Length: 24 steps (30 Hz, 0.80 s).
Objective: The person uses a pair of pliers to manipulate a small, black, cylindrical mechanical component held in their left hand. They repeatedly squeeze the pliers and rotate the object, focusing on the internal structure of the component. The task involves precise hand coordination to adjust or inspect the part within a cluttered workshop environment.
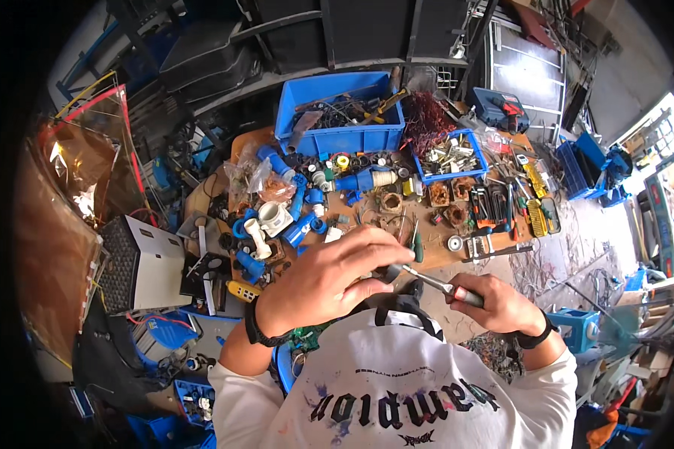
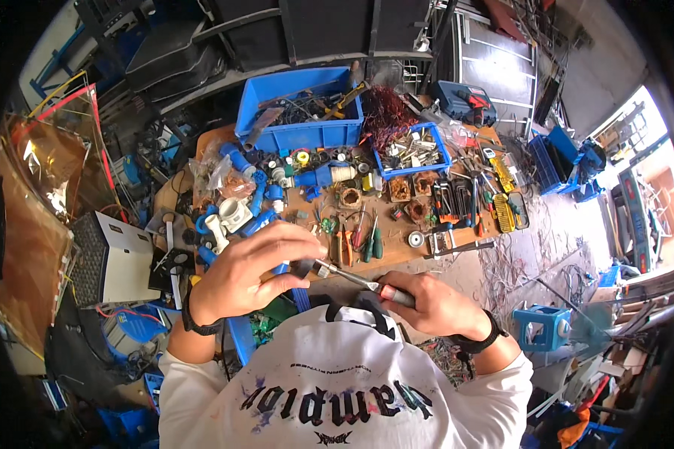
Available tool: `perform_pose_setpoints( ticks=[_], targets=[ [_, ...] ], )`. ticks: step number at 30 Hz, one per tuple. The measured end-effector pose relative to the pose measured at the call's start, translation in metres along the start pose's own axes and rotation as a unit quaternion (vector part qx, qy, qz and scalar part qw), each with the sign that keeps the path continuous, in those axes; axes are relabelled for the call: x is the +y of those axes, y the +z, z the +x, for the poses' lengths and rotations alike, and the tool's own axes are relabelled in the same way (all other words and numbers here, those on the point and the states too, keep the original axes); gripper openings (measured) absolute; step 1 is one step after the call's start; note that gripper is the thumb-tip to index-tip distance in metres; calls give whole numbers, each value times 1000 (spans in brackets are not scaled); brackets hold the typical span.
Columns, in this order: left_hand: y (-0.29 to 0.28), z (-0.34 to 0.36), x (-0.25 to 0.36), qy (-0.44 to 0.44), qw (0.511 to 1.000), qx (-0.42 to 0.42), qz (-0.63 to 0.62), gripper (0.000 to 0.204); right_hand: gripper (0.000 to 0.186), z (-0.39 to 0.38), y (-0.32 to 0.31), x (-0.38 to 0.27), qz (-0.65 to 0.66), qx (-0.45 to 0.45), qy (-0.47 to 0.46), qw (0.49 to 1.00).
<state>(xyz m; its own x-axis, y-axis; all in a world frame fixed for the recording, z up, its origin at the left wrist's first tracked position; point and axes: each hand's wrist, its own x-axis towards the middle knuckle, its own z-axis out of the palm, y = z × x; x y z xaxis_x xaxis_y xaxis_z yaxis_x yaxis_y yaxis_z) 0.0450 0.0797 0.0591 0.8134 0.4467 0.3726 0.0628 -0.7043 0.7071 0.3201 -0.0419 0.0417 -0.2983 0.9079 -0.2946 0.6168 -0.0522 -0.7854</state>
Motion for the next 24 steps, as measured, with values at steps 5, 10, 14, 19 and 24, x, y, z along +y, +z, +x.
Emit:
perform_pose_setpoints(
  ticks=[5, 10, 14, 19, 24],
  targets=[
    [13, 1, -3, -190, 981, 8, -30, 32, 23, 1, 6, -7, -80, 41, -41, 995],
    [6, 4, 1, -219, 974, -50, 11, 29, 23, -1, 3, -9, -81, 25, -39, 996],
    [11, -3, -2, -36, 995, 30, -85, 51, 20, -1, -6, -17, -35, -25, -16, 999],
    [14, -6, -12, -64, 997, -8, -46, 38, 18, -2, -5, -13, -15, -43, -8, 999],
    [16, -2, -17, -297, 939, -131, -119, 30, 19, -2, -1, -13, -99, 21, -9, 995]
  ],
)
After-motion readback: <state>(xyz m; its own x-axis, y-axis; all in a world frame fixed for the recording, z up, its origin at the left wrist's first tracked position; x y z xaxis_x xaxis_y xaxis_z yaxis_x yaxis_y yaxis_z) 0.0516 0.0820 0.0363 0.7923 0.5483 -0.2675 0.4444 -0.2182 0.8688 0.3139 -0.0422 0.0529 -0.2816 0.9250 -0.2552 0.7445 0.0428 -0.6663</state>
